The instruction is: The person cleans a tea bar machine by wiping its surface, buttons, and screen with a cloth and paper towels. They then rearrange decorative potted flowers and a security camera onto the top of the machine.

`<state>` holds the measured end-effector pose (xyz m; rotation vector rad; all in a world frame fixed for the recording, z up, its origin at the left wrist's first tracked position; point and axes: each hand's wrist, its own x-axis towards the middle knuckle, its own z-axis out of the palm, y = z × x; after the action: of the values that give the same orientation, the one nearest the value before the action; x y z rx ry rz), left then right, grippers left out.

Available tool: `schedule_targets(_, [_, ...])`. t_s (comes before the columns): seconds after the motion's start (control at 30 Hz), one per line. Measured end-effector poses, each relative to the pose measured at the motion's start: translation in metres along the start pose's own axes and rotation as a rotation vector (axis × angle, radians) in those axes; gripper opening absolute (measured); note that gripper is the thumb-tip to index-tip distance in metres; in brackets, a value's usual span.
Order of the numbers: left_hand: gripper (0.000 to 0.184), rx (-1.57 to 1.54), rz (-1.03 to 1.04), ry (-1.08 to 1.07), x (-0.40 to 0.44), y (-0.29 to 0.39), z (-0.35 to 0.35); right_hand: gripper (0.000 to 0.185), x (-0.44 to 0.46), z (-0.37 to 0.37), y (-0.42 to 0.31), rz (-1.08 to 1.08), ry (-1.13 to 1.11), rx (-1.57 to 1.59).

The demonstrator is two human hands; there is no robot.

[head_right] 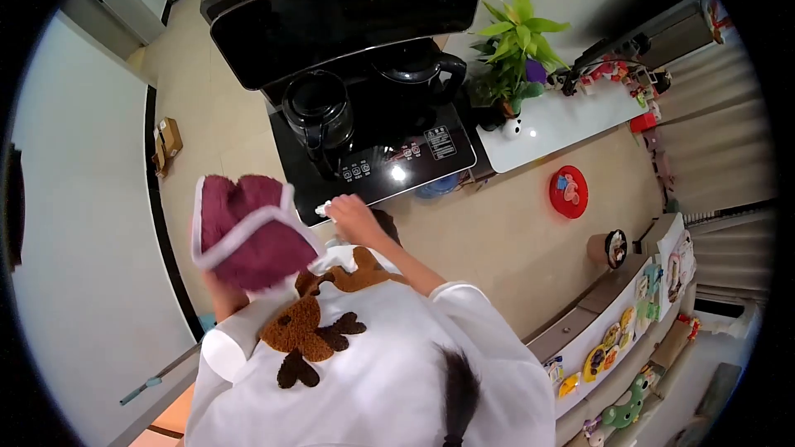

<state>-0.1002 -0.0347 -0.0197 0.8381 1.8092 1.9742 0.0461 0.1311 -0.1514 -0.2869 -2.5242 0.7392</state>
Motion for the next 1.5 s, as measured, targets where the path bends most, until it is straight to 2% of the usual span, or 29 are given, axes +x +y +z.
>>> schedule_targets(0.03, [0.032, 0.081, 0.024, 0.004, -0.005, 0.003, -0.006, 0.010, 0.001, 0.006, 0.015, 0.183, -0.303, -0.218])
schedule_targets(0.1, [0.031, -0.086, -0.004, -0.073, -0.017, 0.023, -0.009, 0.016, -0.015, -0.026, 0.048, 0.293, 0.259, -0.413])
schedule_targets(0.13, [0.030, -0.168, -0.006, -0.120, -0.021, 0.035, -0.009, 0.010, -0.015, -0.037, 0.057, 0.426, 0.289, -0.436])
schedule_targets(0.17, [0.029, -0.219, -0.004, -0.162, -0.025, 0.044, -0.007, 0.007, -0.010, -0.037, 0.059, 0.465, 0.444, -0.362])
schedule_targets(0.2, [0.028, -0.243, 0.003, -0.184, -0.028, 0.050, -0.003, 0.007, -0.008, -0.032, 0.054, 0.464, 0.445, -0.360])
schedule_targets(0.27, [0.026, -0.267, 0.000, -0.209, -0.030, 0.051, 0.000, 0.008, 0.002, -0.013, 0.035, 0.441, 0.308, -0.275])
schedule_targets(0.33, [0.024, -0.290, -0.001, -0.222, -0.028, 0.048, 0.004, 0.005, 0.005, 0.026, 0.029, 0.263, 0.124, -0.234])
schedule_targets(0.4, [0.022, -0.317, -0.012, -0.233, -0.026, 0.048, 0.006, 0.005, 0.003, 0.020, 0.009, 0.021, 0.041, -0.139])
schedule_targets(0.43, [0.022, -0.327, -0.015, -0.232, -0.024, 0.049, 0.007, 0.005, -0.002, 0.009, 0.017, 0.035, -0.122, -0.248])
schedule_targets(0.5, [0.020, -0.352, -0.028, -0.232, -0.023, 0.050, 0.005, 0.008, -0.020, -0.012, 0.046, 0.227, -0.006, -0.493])
schedule_targets(0.57, [0.018, -0.374, -0.056, -0.187, -0.020, 0.045, 0.000, 0.010, -0.030, -0.049, 0.075, 0.465, 0.132, -0.534])
schedule_targets(0.67, [0.015, -0.437, -0.100, -0.083, -0.006, 0.035, -0.008, 0.007, -0.031, -0.049, 0.090, 0.498, 0.412, -0.472])
schedule_targets(0.8, [0.015, -0.412, -0.085, -0.038, 0.008, 0.027, 0.000, 0.008, -0.006, 0.013, 0.052, 0.222, 0.303, -0.187])
schedule_targets(0.87, [0.014, -0.387, -0.083, -0.068, 0.010, 0.026, 0.004, 0.008, -0.001, 0.022, 0.027, 0.011, 0.028, -0.048])
schedule_targets(0.9, [0.014, -0.379, -0.079, -0.076, 0.011, 0.027, 0.005, 0.008, -0.005, 0.022, 0.026, 0.008, 0.038, -0.046])
schedule_targets(0.97, [0.014, -0.388, -0.080, -0.051, 0.010, 0.030, 0.003, 0.005, -0.016, 0.002, 0.037, 0.286, -0.172, -0.440])
schedule_targets(1.0, [0.013, -0.397, -0.078, -0.035, 0.010, 0.031, 0.002, 0.004, -0.020, -0.016, 0.047, 0.194, 0.090, -0.423])
schedule_targets(1.03, [0.013, -0.405, -0.074, -0.025, 0.009, 0.033, 0.001, 0.004, -0.014, -0.033, 0.055, 0.314, 0.052, -0.589])
schedule_targets(1.07, [0.013, -0.411, -0.071, -0.011, 0.008, 0.034, 0.000, 0.003, -0.005, -0.043, 0.064, 0.403, 0.206, -0.554])
schedule_targets(1.1, [0.013, -0.409, -0.064, -0.011, 0.007, 0.034, 0.000, 0.003, 0.000, -0.038, 0.081, 0.372, 0.429, -0.487])
schedule_targets(1.2, [0.013, -0.396, -0.038, -0.032, 0.004, 0.035, 0.007, 0.009, 0.025, -0.014, 0.082, 0.509, 0.397, -0.551])
schedule_targets(1.27, [0.012, -0.380, -0.011, -0.066, 0.003, 0.036, 0.015, 0.009, 0.029, 0.000, 0.072, 0.427, 0.370, -0.441])
schedule_targets(1.3, [0.012, -0.374, 0.001, -0.086, 0.002, 0.037, 0.020, 0.009, 0.025, 0.003, 0.064, 0.285, 0.309, -0.377])
schedule_targets(1.33, [0.012, -0.379, 0.003, -0.088, 0.003, 0.038, 0.025, 0.010, 0.016, 0.011, 0.060, 0.241, 0.179, -0.300])
schedule_targets(1.4, [0.012, -0.506, 0.279, -0.351, 0.010, 0.041, 0.037, 0.009, 0.000, 0.004, 0.038, 0.128, 0.022, -0.142])
schedule_targets(1.43, [0.014, -0.480, 0.296, -0.478, 0.018, 0.050, 0.034, 0.009, -0.012, 0.001, 0.038, 0.119, -0.011, -0.105])
schedule_targets(1.47, [0.014, -0.481, 0.298, -0.471, 0.017, 0.051, 0.034, 0.010, -0.019, -0.011, 0.036, 0.111, -0.048, -0.066])
schedule_targets(1.5, [0.015, -0.492, 0.212, -0.420, 0.013, 0.051, 0.034, 0.011, -0.023, -0.025, 0.039, 0.164, -0.132, -0.024])
